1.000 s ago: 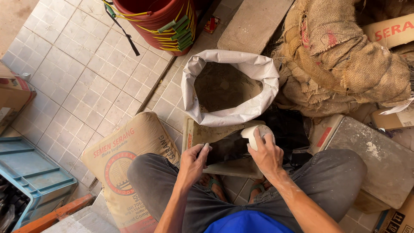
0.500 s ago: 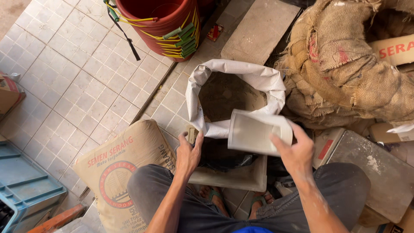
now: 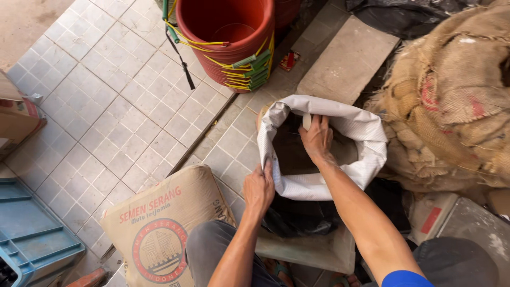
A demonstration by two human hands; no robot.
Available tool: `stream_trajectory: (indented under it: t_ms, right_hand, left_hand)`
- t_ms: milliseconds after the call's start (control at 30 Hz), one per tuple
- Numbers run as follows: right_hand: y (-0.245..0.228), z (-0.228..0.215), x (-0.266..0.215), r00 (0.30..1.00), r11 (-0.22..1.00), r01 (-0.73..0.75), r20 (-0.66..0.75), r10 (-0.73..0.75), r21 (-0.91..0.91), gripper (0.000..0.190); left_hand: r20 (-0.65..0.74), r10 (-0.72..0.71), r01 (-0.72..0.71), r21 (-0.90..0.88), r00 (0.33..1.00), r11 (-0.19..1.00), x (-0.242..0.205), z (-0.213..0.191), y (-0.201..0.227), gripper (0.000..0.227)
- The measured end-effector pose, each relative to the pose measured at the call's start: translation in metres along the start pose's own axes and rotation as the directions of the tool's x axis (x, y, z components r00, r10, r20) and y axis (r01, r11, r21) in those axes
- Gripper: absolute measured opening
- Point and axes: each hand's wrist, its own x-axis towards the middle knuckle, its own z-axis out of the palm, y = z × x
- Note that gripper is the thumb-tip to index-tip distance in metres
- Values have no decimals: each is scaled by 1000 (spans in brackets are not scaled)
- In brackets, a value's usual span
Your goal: The person uses a plastic measuring scoop to transfer grey cement powder from a large white sack into smaller black plastic bags by hand.
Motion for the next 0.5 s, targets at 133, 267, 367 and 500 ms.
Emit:
stream_trajectory:
  t_ms: [133, 267, 367, 500]
  right_hand:
    - [6, 10, 9, 984, 984, 174, 44, -173, -34, 52]
    - [14, 5, 21, 970, 946, 240, 22, -241, -216, 45]
    - [6, 8, 26, 962, 962, 272, 8, -271, -33, 37]
    - [2, 10, 35, 968, 970, 239, 72, -241, 40, 33]
  left_hand:
    - [7, -8, 8, -27, 1000, 1000, 2, 1, -8, 65]
    - [9, -11, 11, -67, 1000, 998, 1, -6, -11, 59]
    - [-5, -15, 15, -63, 1000, 998, -1, -11, -10, 55]
    - [-10, -6, 6, -79, 1000, 997, 3, -6, -17, 53]
